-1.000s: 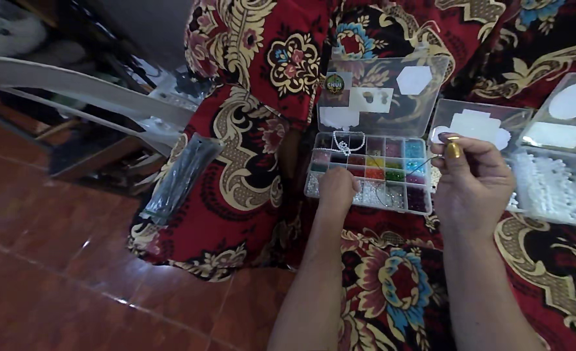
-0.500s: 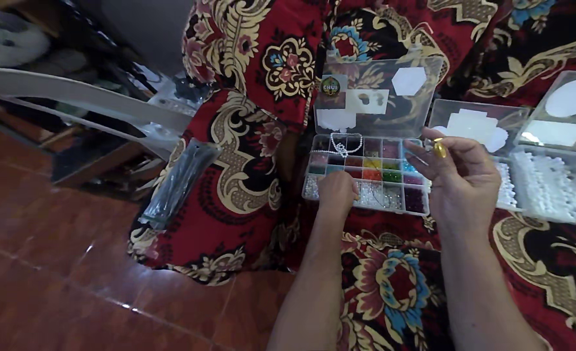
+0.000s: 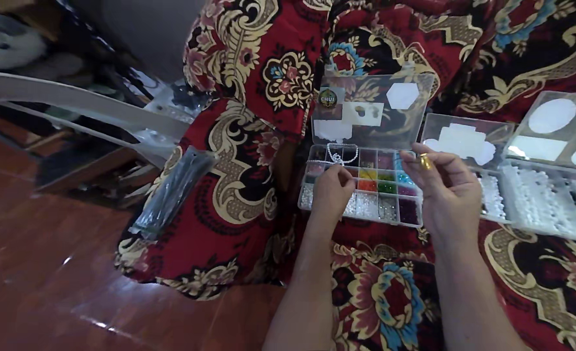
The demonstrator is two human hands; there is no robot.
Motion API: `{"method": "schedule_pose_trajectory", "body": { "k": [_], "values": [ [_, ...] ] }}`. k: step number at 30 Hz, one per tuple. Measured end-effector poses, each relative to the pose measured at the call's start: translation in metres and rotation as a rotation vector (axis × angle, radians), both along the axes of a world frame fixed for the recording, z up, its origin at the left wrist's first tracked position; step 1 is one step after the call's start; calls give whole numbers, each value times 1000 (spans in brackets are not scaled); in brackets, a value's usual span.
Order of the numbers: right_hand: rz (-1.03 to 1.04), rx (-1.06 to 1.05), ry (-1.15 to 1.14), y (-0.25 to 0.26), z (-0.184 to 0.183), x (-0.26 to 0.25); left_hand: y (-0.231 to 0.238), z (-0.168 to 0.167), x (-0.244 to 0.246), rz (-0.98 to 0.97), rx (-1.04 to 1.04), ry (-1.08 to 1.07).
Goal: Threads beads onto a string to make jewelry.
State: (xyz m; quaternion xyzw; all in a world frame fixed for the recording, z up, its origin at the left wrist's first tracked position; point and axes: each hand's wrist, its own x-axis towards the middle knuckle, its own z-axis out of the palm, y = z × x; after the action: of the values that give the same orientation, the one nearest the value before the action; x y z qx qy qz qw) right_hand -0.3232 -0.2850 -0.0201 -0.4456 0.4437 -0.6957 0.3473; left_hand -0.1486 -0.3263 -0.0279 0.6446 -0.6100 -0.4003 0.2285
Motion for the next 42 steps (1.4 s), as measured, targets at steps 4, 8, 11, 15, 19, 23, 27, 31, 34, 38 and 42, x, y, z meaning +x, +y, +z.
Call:
{"method": "schedule_pose_trajectory", "body": {
  "k": [4, 8, 11, 15, 19, 23, 27, 31, 34, 38, 42],
  "values": [
    [-39, 70, 214, 1, 3, 3, 0, -4, 2, 85, 94, 778],
    [114, 89, 135, 6, 11, 15, 2, -2, 5, 92, 277, 1098],
    [231, 157, 144, 10, 10, 29, 5, -5, 8, 14, 306, 1192],
    [193, 191, 260, 13, 9, 38, 7, -7, 11, -25, 317, 1235],
    [151, 151, 313, 14, 7, 41, 6, -9, 11, -55, 320, 1275],
    [108, 113, 361, 13, 4, 44, 5, -11, 12, -63, 335, 1298],
    [84, 89, 393, 13, 2, 44, 6, -12, 11, -79, 329, 1297],
    [87, 66, 400, 13, 1, 45, 6, -11, 10, -68, 341, 1282],
    [96, 53, 412, 13, 1, 44, 7, -8, 9, -52, 338, 1268],
    [103, 54, 398, 13, 1, 43, 7, -9, 9, -39, 309, 1280],
    [95, 51, 398, 13, 2, 42, 6, -11, 11, -22, 296, 1320]
  ]
}}
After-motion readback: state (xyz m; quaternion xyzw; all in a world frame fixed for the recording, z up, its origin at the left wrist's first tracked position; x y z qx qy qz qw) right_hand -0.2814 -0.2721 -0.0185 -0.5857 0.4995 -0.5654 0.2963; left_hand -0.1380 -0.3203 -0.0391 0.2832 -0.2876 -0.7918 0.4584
